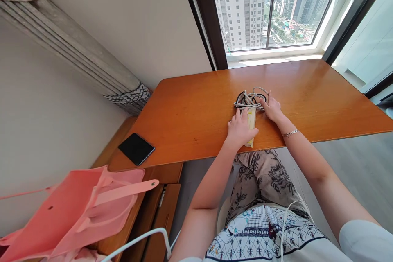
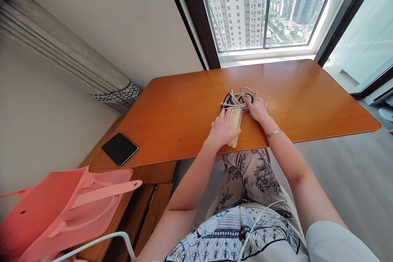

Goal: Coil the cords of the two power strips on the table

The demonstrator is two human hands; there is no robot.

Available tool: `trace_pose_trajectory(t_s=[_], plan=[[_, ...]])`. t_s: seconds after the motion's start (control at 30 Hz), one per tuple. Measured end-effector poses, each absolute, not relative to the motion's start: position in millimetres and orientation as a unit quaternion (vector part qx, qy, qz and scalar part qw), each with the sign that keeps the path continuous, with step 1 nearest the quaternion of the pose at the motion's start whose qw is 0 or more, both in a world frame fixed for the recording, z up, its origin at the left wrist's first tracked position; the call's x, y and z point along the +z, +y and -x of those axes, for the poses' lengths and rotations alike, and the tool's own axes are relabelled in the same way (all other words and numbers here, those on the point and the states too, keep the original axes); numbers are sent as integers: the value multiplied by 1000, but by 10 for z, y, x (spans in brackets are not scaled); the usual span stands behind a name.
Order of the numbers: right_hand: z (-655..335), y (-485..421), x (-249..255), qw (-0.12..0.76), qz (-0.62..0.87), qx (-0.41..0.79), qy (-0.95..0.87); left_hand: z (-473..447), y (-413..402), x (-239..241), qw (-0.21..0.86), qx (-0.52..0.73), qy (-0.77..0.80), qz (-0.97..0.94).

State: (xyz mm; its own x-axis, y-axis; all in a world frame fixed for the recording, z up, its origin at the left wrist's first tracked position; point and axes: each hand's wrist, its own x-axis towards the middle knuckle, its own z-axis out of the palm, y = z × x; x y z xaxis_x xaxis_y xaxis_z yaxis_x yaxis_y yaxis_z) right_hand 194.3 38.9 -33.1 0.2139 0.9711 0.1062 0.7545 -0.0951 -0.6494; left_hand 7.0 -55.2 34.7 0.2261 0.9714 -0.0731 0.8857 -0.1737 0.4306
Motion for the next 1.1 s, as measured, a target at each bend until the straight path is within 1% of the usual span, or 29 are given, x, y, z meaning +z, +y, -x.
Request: trace_pose_trajectory(t_s=[0.13,0.23,0.47,0.67,0.77,0.9,1.1], plan=[[-1932,386,-312,306,723,181,-592,-77,-537,374,174,75,614,-766],[-1950,386,-303,316,720,191,-587,-66,-525,379,183,59,608,-771],[-2007,413,-327,418,715,176,-532,-49,-517,355,190,59,606,-770],[-2024,463,-354,454,710,213,-494,-121,-441,358,155,54,603,-781],[-2034,482,-376,484,707,209,-471,-204,-345,399,135,36,597,-790],[-2062,490,-386,518,704,195,-445,-281,-213,458,136,14,596,-791],[-2036,450,-363,548,682,194,-443,-142,-13,432,132,26,614,-778]])
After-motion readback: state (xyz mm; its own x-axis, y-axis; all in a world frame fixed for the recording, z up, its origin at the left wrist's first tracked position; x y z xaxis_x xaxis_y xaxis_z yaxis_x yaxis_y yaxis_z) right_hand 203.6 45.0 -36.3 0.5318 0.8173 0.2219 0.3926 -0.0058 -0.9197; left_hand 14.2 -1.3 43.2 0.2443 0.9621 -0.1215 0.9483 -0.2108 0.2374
